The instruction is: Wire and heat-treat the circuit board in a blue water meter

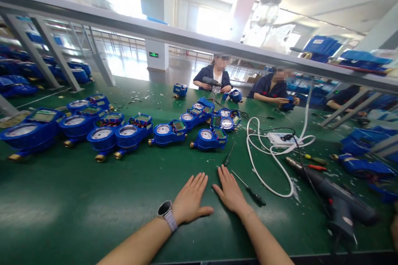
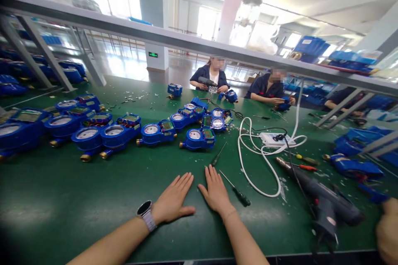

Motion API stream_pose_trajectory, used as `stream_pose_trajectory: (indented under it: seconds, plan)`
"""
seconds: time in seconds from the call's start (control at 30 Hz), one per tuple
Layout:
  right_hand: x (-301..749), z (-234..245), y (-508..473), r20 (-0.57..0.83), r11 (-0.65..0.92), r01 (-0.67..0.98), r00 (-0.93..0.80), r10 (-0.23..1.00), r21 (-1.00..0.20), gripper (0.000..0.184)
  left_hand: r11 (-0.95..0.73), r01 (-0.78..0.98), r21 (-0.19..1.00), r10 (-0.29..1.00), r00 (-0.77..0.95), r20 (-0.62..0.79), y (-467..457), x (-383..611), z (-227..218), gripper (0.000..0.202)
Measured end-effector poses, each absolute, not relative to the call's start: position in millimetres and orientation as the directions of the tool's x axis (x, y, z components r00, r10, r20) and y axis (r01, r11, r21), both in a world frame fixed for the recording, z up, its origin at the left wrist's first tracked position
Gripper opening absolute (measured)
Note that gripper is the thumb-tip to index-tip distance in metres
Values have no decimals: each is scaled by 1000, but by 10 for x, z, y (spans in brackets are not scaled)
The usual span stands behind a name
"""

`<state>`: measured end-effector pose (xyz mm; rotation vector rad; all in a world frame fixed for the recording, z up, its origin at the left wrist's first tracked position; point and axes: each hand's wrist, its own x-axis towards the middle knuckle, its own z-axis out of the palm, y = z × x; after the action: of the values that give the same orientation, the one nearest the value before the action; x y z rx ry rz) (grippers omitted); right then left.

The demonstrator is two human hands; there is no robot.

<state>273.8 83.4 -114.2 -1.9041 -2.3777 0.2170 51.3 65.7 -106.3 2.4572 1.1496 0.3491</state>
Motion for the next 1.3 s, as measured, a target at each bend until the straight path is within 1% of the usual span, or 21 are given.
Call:
stream_pose_trajectory:
  seconds: [0.1,0.2,0.3,0.37,0.5,0.63,0.7,0.8,0.9,0.97,1.03,1.13,1.23,1.3]
  plan:
    - [2615,-1076,1098,-30,257,945,-268,963,-205,71,-514,687,514,822,565,68,792,715,-1060,89]
    - [2503,-1018,1245,-27,279,928,-294,955,-246,69,-409,697,589,889,450,84,943,798,-1103,79]
    - [2401,-974,1190,-22,366,882,-389,921,-297,64,-332,682,652,934,333,128,1084,841,-1195,69]
    - [2342,-945,1055,-13,426,842,-455,890,-333,63,-318,674,667,944,290,156,1153,866,-1265,65]
    - [2321,-848,667,-6,471,790,-514,858,-394,65,-332,708,623,941,293,168,1210,889,-1338,61]
    - [2515,-757,251,-5,505,731,-571,821,-458,72,-366,760,537,917,392,72,1179,889,-1281,62]
    - [2670,-775,84,-36,484,730,-569,822,-483,71,-399,754,522,893,448,36,1117,922,-1233,62]
    - [2941,-881,-70,-101,394,803,-483,870,-447,66,-457,695,556,841,541,14,935,1060,-1156,61]
    - [3284,-1014,-115,-91,265,897,-314,945,-353,57,-501,578,644,758,652,5,693,1260,-1054,60]
    - [3578,-1097,-95,-16,167,935,-181,983,-312,50,-492,496,715,702,712,-10,561,1370,-970,59]
    - [3915,-1174,-43,113,87,946,-54,992,-311,45,-444,430,786,682,731,-15,487,1424,-894,59]
    - [4417,-1259,75,201,37,948,29,979,-317,47,-358,349,866,731,682,27,477,1382,-822,54]
    - [4762,-1293,184,295,1,948,99,950,-320,52,-286,315,905,813,580,55,522,1225,-803,46]
    - [4831,-1306,221,367,2,951,118,923,-310,51,-232,315,920,866,498,48,553,1082,-812,42]
